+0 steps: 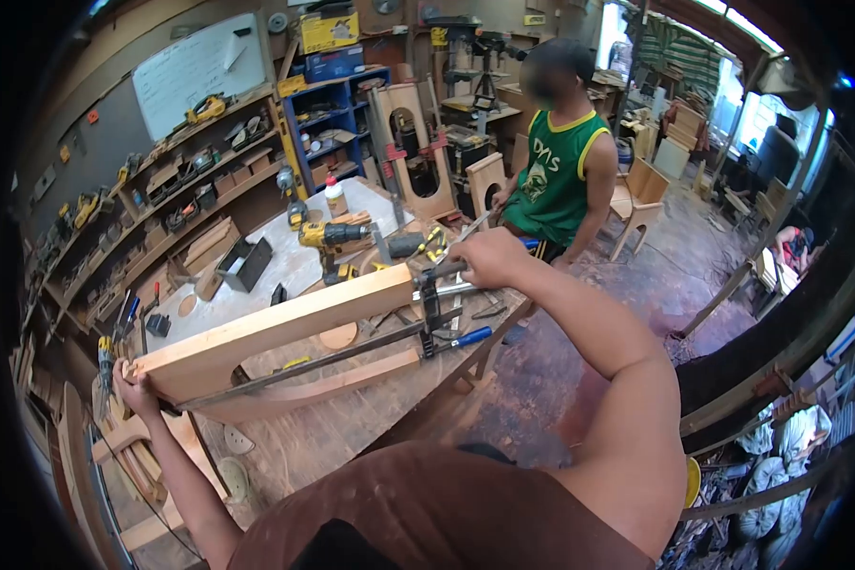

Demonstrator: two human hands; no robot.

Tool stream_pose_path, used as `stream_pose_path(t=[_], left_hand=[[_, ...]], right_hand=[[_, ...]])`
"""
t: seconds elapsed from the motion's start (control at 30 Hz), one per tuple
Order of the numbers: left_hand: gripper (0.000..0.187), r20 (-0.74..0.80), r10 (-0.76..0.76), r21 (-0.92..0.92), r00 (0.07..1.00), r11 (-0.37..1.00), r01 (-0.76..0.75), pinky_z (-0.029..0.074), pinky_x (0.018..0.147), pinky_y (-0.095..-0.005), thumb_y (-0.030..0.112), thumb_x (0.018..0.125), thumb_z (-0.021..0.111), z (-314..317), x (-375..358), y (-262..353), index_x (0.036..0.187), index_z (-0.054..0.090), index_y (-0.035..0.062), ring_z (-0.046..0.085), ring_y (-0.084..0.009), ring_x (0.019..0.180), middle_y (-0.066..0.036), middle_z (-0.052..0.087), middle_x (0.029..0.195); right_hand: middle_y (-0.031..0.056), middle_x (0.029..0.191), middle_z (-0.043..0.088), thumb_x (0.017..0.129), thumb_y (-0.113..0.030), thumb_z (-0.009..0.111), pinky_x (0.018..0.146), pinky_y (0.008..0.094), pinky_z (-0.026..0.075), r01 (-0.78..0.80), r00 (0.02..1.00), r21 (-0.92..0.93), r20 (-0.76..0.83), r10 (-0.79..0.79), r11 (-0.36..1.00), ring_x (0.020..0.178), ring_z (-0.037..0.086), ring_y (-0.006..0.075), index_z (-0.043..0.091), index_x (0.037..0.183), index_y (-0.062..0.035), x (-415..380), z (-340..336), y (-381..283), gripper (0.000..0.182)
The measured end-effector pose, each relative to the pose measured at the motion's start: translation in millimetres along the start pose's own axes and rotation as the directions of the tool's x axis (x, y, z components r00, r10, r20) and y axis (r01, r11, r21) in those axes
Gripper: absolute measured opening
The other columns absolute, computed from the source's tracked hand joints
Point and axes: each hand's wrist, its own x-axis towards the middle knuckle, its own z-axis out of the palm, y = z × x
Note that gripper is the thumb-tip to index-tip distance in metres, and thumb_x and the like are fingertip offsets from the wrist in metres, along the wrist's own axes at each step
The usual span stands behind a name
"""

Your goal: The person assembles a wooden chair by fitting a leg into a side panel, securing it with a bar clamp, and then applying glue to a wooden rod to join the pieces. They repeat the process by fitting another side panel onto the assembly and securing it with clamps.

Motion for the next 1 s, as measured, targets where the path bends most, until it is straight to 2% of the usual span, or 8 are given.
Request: stream_pose_path(t=[0.1, 0.23, 0.37, 0.5, 0.67, 0.77, 0.9, 1.0], left_hand=[[0.11, -0.029, 0.002, -0.006, 1.0, 1.0, -0.003, 0.047, 0.093, -0.0364, 0.084, 0.063, 0.064, -3.3, -2.3, -12.3, 0.13, 0.051, -0.0019, 0.06, -0.0249, 0.106, -0.013, 0.061, 0.116], [0.1, -0.04, 0.066, 0.037, 0.997, 0.997, -0.065, 0.048, 0.09, -0.0376, 0.084, 0.066, 0.062, -4.4, -1.2, 15.2, 0.123, 0.055, 0.0018, 0.061, -0.0263, 0.103, -0.013, 0.063, 0.108], [0.09, -0.002, 0.05, 0.15, 0.999, 0.987, -0.049, 0.048, 0.09, -0.0393, 0.078, 0.071, 0.064, -5.5, 0.7, 29.7, 0.125, 0.055, 0.0067, 0.062, -0.0301, 0.105, -0.014, 0.064, 0.11], [0.09, 0.006, 0.021, 0.161, 1.0, 0.987, -0.022, 0.049, 0.089, -0.041, 0.08, 0.07, 0.062, 0.1, 4.7, 24.7, 0.125, 0.055, 0.0089, 0.063, -0.0325, 0.105, -0.015, 0.065, 0.111], [0.094, 0.001, -0.019, 0.103, 1.0, 0.994, 0.019, 0.049, 0.089, -0.0409, 0.084, 0.067, 0.06, 8.8, 8.3, 19.8, 0.124, 0.055, 0.0088, 0.064, -0.0328, 0.104, -0.015, 0.065, 0.111], [0.088, 0.004, -0.01, 0.115, 1.0, 0.993, 0.01, 0.048, 0.091, -0.0397, 0.077, 0.07, 0.066, 8.3, 9.1, 22.2, 0.123, 0.055, 0.008, 0.063, -0.0318, 0.105, -0.015, 0.065, 0.112], [0.077, 0.066, 0.004, 0.07, 0.998, 0.998, -0.009, 0.046, 0.093, -0.0382, 0.064, 0.074, 0.072, 8.0, 17.4, 16.4, 0.12, 0.055, 0.0038, 0.061, -0.0273, 0.106, -0.014, 0.063, 0.111], [0.074, 0.165, -0.013, 0.024, 0.986, 1.0, 0.009, 0.045, 0.091, -0.0348, 0.062, 0.075, 0.072, 0.0, 24.7, 30.4, 0.115, 0.055, 0.0015, 0.058, -0.0222, 0.099, -0.01, 0.061, 0.103]], right_hand=[[0.0121, 0.08, 0.069, 0.072, -0.025, 0.07, 0.07, 0.0447, 0.053, -0.013, 0.984, 0.007, -0.178, 0.014, 1.0, 0.078, 0.068, 0.0326, 0.067, 0.099, -0.0169, -4.5, 13.1, 0.8, 0.028], [0.0116, 0.079, 0.069, 0.069, -0.022, 0.072, 0.067, 0.0443, 0.052, -0.02, 0.957, -0.027, -0.291, 0.011, 0.999, 0.076, 0.068, 0.0312, 0.065, 0.098, -0.0153, -2.2, 22.4, 1.1, 0.03], [0.0101, 0.075, 0.067, 0.068, -0.019, 0.073, 0.064, 0.0444, 0.051, -0.029, 0.924, -0.096, -0.383, -0.01, 0.995, 0.073, 0.067, 0.0302, 0.062, 0.099, -0.0138, -6.2, 25.4, -2.4, 0.033], [0.0098, 0.073, 0.065, 0.066, -0.019, 0.075, 0.062, 0.0445, 0.049, 0.0, 0.948, -0.188, -0.312, -0.06, 0.982, 0.071, 0.065, 0.0309, 0.056, 0.095, -0.0121, -22.9, 21.3, -16.3, 0.035], [0.0102, 0.07, 0.063, 0.066, -0.02, 0.075, 0.062, 0.0454, 0.047, -0.014, 0.965, -0.109, -0.26, -0.015, 0.994, 0.071, 0.064, 0.0329, 0.053, 0.093, -0.0121, -45.1, 44.2, -22.4, 0.035], [0.0121, 0.071, 0.065, 0.067, -0.021, 0.076, 0.064, 0.0464, 0.048, -0.066, 0.982, -0.044, -0.18, 0.057, 0.997, 0.072, 0.065, 0.0341, 0.056, 0.091, -0.0127, -60.4, 52.3, -35.5, 0.032], [0.0129, 0.073, 0.067, 0.068, -0.021, 0.076, 0.066, 0.0453, 0.05, 0.012, 0.994, -0.061, -0.105, -0.018, 0.998, 0.075, 0.066, 0.0336, 0.058, 0.092, -0.0129, -71.6, 88.2, -30.5, 0.031], [0.0128, 0.074, 0.067, 0.068, -0.021, 0.076, 0.068, 0.0444, 0.052, -0.085, 0.996, -0.019, -0.015, 0.085, 0.996, 0.077, 0.067, 0.0332, 0.059, 0.093, -0.0133, -71.7, 126.3, -31.4, 0.031]])
